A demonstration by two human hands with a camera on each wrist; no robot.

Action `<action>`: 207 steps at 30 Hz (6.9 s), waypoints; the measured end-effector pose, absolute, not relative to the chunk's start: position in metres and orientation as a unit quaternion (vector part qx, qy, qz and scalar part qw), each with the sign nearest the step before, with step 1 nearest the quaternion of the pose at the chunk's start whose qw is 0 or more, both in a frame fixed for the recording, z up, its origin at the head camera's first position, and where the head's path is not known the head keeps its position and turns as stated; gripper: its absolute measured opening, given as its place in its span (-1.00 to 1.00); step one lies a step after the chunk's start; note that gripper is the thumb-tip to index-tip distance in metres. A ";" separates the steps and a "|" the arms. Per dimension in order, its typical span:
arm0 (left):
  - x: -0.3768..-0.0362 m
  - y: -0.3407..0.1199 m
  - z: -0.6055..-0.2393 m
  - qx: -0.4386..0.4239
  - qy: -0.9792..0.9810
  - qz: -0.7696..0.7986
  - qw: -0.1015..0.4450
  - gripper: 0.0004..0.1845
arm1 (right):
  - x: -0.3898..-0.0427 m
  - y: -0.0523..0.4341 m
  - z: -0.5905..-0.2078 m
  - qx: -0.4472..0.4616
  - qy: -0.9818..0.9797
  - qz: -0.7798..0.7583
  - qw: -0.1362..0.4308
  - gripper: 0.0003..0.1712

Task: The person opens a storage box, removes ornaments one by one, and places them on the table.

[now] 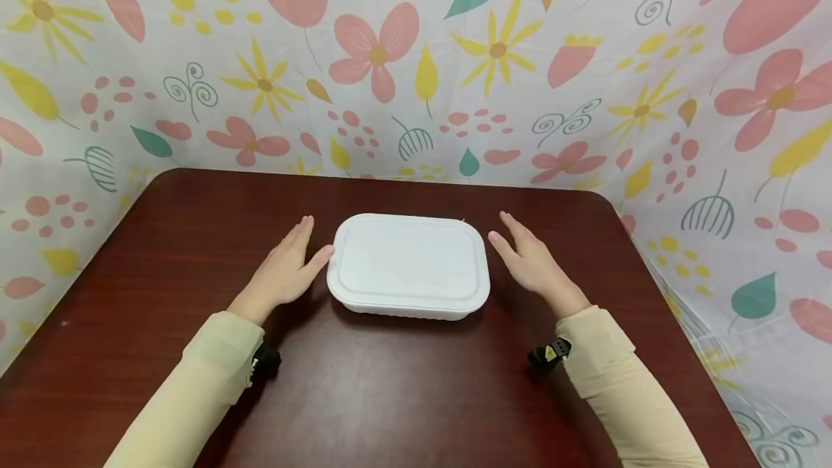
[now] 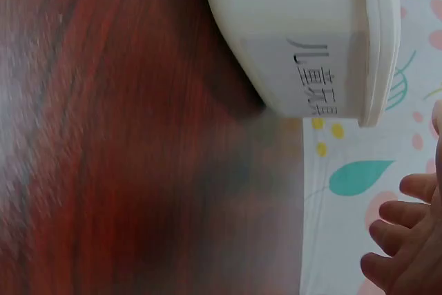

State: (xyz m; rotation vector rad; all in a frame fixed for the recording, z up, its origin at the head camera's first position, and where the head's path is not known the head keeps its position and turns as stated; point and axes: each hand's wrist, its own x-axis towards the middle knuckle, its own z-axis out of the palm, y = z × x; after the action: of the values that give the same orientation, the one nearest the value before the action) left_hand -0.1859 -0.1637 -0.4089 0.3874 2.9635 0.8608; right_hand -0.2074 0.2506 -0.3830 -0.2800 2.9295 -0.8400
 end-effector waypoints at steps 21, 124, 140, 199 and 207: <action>-0.176 -0.138 -0.406 0.044 0.805 0.586 0.086 -0.30 | -0.195 0.237 -0.378 -0.042 0.868 -0.477 0.132 -0.39; -0.171 -0.198 -0.358 -0.062 0.654 0.732 0.183 -0.15 | -0.213 0.161 -0.349 0.031 0.718 -0.666 0.201 -0.50; -0.168 -0.215 -0.361 -0.092 0.663 0.723 0.169 -0.11 | -0.212 0.141 -0.353 0.023 0.714 -0.669 0.206 -0.54; -0.169 -0.288 -0.394 -0.206 0.696 0.675 0.132 -0.09 | -0.198 0.059 -0.366 -0.056 0.635 -0.719 0.277 -0.49; -0.169 -0.299 -0.398 -0.228 0.698 0.668 0.124 -0.11 | -0.195 0.044 -0.366 -0.050 0.629 -0.722 0.283 -0.52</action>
State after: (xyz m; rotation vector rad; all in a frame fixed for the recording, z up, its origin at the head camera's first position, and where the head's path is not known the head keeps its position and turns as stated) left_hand -0.1690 -0.2988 -0.3977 -0.6634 2.0343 1.9461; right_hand -0.1947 0.0435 -0.3662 -0.1337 1.6848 -1.9333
